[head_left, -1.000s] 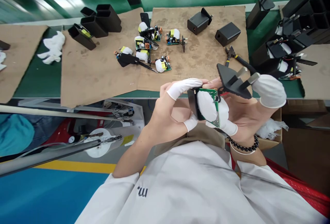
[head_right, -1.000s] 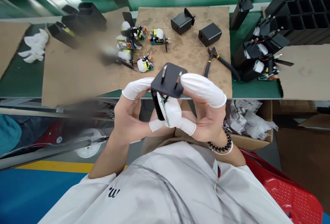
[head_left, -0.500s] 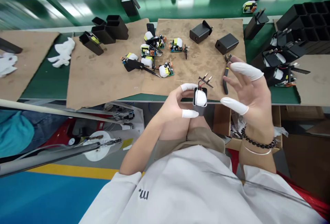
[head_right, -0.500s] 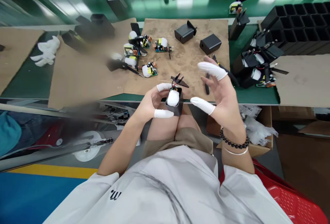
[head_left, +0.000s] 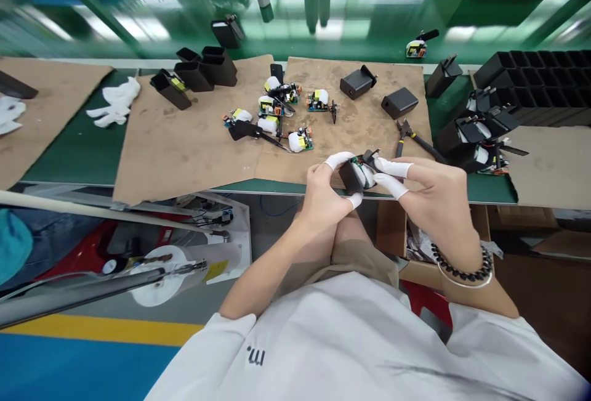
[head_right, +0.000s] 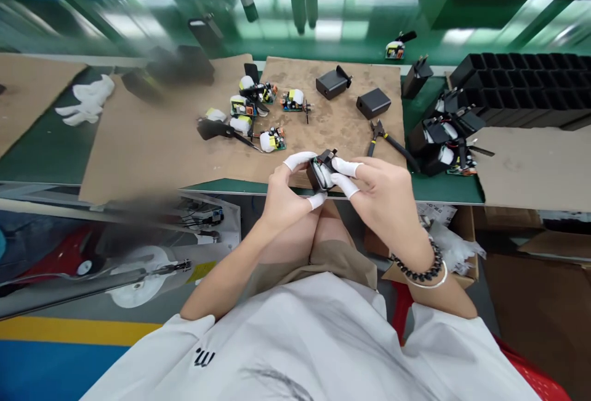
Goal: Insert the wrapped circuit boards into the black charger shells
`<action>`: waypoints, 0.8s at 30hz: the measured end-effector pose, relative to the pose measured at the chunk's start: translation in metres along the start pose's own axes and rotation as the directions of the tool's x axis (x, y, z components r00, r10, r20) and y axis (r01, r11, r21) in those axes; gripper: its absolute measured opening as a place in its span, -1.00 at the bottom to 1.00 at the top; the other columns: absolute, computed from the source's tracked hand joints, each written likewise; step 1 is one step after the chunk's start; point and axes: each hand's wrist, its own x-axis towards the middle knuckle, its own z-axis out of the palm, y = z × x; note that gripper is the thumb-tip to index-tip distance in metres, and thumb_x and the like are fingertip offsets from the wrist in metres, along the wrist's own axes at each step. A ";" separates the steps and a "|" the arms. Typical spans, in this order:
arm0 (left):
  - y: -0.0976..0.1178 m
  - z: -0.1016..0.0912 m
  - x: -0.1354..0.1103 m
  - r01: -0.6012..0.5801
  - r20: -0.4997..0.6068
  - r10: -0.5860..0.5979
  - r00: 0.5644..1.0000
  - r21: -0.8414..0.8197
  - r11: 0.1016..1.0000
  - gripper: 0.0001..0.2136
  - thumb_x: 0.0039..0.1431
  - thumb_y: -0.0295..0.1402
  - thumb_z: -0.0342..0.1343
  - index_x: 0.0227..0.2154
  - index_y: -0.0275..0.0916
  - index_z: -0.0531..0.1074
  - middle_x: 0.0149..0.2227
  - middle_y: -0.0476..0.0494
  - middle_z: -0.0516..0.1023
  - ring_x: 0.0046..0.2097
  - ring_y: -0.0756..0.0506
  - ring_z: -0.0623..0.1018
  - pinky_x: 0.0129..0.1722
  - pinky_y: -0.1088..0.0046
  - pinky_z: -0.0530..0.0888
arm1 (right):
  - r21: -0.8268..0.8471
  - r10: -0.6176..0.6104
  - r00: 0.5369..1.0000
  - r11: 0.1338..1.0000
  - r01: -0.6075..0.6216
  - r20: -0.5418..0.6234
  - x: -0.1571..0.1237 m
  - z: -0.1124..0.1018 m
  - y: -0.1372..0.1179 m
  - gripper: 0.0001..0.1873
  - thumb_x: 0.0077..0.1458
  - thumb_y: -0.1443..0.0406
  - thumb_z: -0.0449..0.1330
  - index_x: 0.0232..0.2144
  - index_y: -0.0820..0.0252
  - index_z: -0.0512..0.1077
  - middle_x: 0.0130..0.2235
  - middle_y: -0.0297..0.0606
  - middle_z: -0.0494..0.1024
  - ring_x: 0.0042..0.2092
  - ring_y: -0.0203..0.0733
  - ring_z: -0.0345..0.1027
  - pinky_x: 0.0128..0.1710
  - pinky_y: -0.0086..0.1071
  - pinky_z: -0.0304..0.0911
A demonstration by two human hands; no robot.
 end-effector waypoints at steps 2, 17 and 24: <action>-0.001 0.009 0.001 -0.024 -0.046 0.030 0.998 0.125 0.992 -0.40 -0.16 -0.52 0.30 0.06 -0.21 0.50 0.01 -0.18 0.69 0.04 -0.26 0.63 0.17 0.09 0.43 | -0.153 -0.008 1.000 0.988 0.009 0.006 -0.002 0.002 -0.007 -0.85 0.24 0.29 0.32 -0.20 0.11 0.71 -0.18 -0.17 0.76 -0.21 0.00 0.67 -0.26 -0.21 0.51; -0.015 -0.016 0.003 0.020 0.152 -0.062 0.986 0.261 0.965 -0.35 0.02 -0.47 0.28 0.23 -0.20 0.33 0.22 -0.28 0.56 0.24 -0.30 0.53 0.29 0.09 0.31 | 0.013 0.028 0.999 1.000 -0.027 -0.040 -0.007 0.064 0.013 -0.76 0.20 0.29 0.31 -0.06 0.09 0.59 -0.03 -0.13 0.71 -0.06 0.01 0.65 -0.09 -0.13 0.61; -0.043 -0.068 -0.042 0.005 -0.086 0.037 0.996 0.445 0.896 -0.56 0.22 -0.32 0.25 0.16 -0.13 0.40 0.20 -0.27 0.56 0.26 -0.28 0.51 0.29 0.09 0.30 | 0.035 -0.083 0.987 0.995 0.089 -0.141 -0.007 0.049 0.013 -0.77 0.17 0.32 0.36 -0.10 0.05 0.62 -0.08 -0.16 0.75 -0.11 0.01 0.69 -0.10 -0.17 0.63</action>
